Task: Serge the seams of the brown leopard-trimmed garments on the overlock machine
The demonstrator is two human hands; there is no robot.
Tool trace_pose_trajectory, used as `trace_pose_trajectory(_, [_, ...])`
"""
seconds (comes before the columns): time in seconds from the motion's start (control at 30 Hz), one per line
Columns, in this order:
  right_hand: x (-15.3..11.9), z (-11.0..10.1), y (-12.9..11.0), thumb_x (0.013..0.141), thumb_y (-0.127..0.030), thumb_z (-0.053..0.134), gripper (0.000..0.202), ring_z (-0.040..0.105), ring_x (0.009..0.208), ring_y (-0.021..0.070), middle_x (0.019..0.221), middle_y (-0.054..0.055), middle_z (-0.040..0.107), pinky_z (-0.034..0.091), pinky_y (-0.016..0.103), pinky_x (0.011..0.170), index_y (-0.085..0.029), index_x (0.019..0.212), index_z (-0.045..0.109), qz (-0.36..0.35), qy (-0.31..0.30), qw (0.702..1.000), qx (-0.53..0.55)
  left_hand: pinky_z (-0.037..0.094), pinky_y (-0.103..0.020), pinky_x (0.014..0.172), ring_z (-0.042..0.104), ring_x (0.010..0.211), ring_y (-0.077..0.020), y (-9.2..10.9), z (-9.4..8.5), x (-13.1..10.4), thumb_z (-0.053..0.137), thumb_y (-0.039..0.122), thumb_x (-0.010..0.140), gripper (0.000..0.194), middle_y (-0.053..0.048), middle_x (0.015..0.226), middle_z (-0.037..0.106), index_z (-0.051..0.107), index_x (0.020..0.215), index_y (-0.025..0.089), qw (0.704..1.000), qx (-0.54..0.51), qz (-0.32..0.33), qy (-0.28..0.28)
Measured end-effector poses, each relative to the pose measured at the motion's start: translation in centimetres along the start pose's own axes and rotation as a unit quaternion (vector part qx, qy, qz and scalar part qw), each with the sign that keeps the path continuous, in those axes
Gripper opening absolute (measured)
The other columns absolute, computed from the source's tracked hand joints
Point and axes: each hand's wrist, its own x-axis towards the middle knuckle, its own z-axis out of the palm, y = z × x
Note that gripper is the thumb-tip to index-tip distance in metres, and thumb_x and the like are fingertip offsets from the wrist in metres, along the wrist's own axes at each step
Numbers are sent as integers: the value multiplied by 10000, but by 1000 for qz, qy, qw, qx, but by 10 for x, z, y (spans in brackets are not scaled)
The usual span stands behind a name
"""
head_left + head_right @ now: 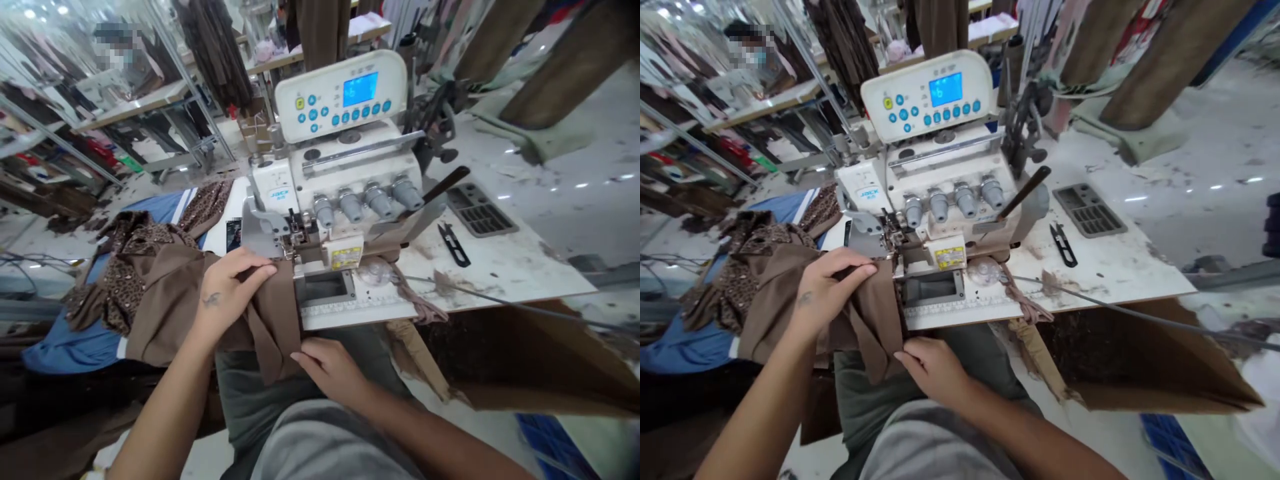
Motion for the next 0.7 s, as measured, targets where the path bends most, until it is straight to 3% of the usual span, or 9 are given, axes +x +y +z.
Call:
trace_pose_trajectory(0.13, [-12, 3, 6, 1107, -379, 444, 448, 505, 580, 134, 619, -27, 531, 321, 267, 570, -218, 691, 493, -49, 1, 999, -24, 501, -287, 809, 680, 849, -164, 1, -7, -9, 732, 334, 939, 109, -3, 908, 741, 793, 898, 254, 998, 0, -58, 2])
trace_pose_trajectory(0.23, [-17, 1, 9, 1100, -383, 448, 414, 507, 547, 133, 602, -34, 533, 302, 270, 555, -224, 724, 512, -35, 8, 999, -30, 503, -297, 852, 681, 888, -170, 3, -3, -10, 738, 338, 933, 83, 8, 923, 742, 788, 923, 273, 997, 33, -64, 27])
trace_pose_trajectory(0.3, [-17, 0, 11, 1093, -381, 456, 396, 503, 531, 131, 591, -40, 526, 294, 269, 550, -226, 734, 515, -22, 13, 999, -33, 469, -346, 1023, 666, 1093, -205, 3, 3, -8, 725, 340, 941, 79, -16, 1109, 737, 777, 949, 281, 995, 72, -53, 46])
trace_pose_trajectory(0.4, [-14, -3, 12, 1087, -366, 465, 384, 503, 532, 128, 590, -41, 524, 297, 268, 554, -226, 732, 501, -25, 16, 999, -26, 341, -419, 1211, 497, 1419, -256, 0, 11, -1, 703, 359, 947, 103, -61, 1434, 590, 722, 966, 259, 994, 66, -77, 46])
trace_pose_trajectory(0.5, [-10, -7, 11, 1089, -343, 460, 407, 483, 539, 124, 588, -40, 499, 299, 270, 560, -226, 699, 459, -32, 15, 999, -11, 378, -415, 1187, 455, 1453, -265, -2, 16, 8, 680, 366, 952, 135, -94, 1464, 533, 656, 952, 233, 993, 24, -111, 10])
trace_pose_trajectory(0.7, [-3, -13, 5, 1092, -331, 447, 457, 420, 523, 115, 568, -50, 411, 290, 265, 547, -228, 654, 365, -32, 30, 999, 26, 404, -405, 1147, 481, 1399, -275, -7, 15, 20, 627, 362, 981, 154, -94, 1396, 552, 618, 929, 217, 993, 17, -111, -22])
